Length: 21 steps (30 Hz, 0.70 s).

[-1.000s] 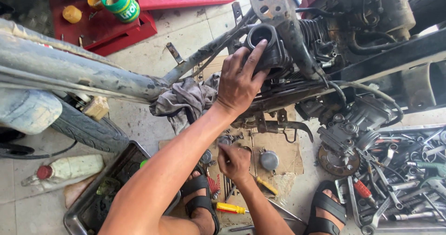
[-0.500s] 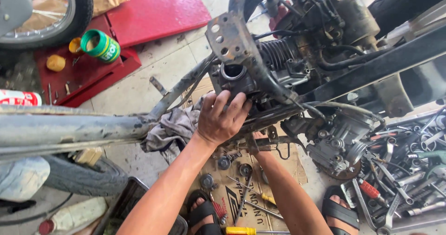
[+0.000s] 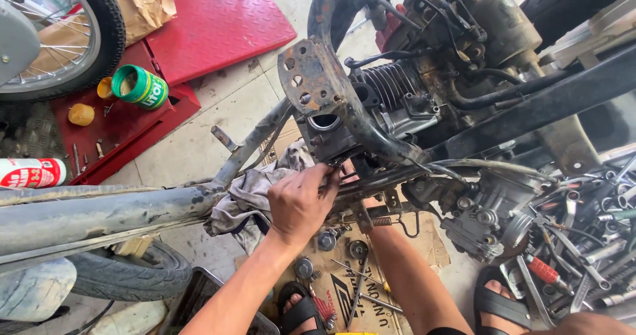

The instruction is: Disassembling and adjusting components of a motorcycle engine using power tools and a screwdriver

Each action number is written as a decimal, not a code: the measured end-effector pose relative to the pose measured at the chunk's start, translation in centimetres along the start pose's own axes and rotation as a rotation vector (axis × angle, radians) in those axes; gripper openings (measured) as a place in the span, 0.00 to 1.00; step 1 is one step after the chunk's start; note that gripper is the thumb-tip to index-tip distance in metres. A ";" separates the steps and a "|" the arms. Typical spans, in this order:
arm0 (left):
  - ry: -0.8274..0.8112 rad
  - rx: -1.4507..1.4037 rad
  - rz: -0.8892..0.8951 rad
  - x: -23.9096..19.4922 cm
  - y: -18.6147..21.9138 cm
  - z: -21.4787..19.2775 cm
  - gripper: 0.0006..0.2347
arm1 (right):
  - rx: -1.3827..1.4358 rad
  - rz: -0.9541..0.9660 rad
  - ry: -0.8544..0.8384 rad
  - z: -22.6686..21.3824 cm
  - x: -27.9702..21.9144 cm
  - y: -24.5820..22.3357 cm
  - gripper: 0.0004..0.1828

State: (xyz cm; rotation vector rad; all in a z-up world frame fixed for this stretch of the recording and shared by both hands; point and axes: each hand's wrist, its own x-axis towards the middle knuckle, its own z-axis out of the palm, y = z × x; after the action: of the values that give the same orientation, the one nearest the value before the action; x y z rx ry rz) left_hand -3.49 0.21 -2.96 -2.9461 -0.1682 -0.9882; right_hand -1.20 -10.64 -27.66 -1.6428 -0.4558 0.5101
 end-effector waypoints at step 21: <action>-0.059 -0.231 -0.853 4.4 6.4 -4.3 0.14 | -0.030 -0.026 -1.054 -4.1 -8.5 -12.3 0.20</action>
State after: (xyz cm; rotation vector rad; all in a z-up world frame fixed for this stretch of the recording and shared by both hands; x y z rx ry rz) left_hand -1.88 -6.01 3.21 -3.1133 -1.4921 -1.0046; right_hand -5.87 -17.20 -14.40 -1.2794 -1.2452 1.3498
